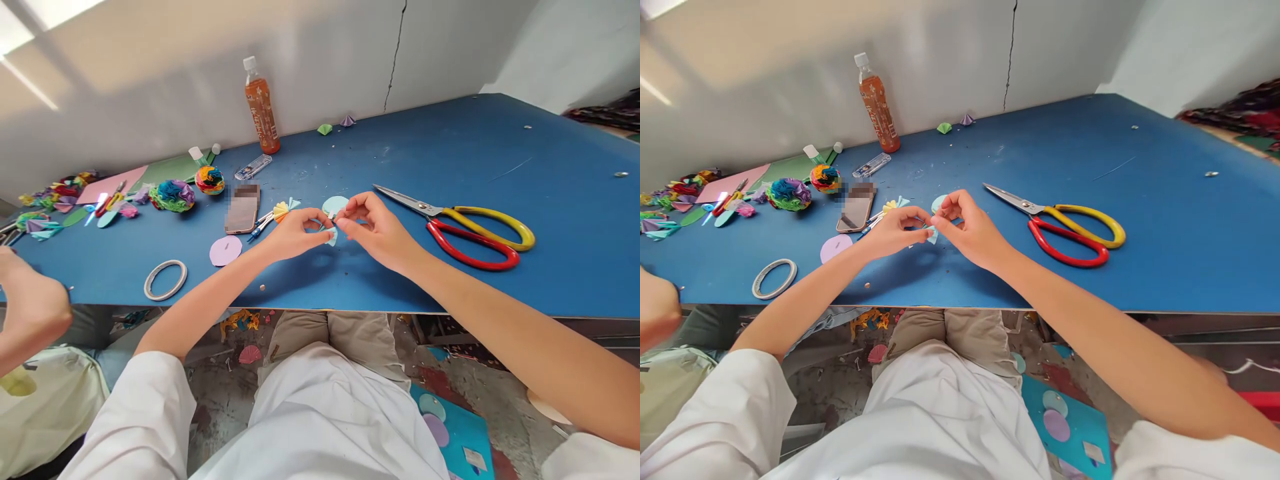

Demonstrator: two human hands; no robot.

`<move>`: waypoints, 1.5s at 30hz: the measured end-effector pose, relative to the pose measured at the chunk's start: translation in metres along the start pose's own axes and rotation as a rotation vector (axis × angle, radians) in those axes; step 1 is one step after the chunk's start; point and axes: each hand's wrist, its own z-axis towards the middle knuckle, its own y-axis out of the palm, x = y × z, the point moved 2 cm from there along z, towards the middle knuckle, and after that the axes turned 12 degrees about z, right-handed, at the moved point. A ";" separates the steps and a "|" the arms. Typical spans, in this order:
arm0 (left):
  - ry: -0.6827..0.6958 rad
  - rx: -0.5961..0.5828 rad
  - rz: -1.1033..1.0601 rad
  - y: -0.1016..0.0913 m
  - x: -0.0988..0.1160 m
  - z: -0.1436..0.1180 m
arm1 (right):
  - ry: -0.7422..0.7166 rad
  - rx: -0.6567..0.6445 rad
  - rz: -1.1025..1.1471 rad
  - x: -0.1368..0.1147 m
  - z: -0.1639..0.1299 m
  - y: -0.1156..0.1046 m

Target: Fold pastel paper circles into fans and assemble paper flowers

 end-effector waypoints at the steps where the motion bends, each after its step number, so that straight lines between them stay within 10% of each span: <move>1: -0.019 0.014 -0.129 0.002 -0.005 0.001 | -0.019 0.010 -0.013 0.002 -0.001 0.001; 11: 0.019 0.152 -0.540 0.016 -0.014 0.001 | 0.127 0.052 0.202 0.009 0.005 -0.002; 27: 0.228 0.433 -0.067 0.011 -0.014 -0.003 | -0.071 0.063 -0.020 0.009 0.003 0.002; 45: -0.180 -0.077 -0.751 0.003 -0.017 0.005 | -0.258 -0.033 -0.353 0.000 -0.002 -0.005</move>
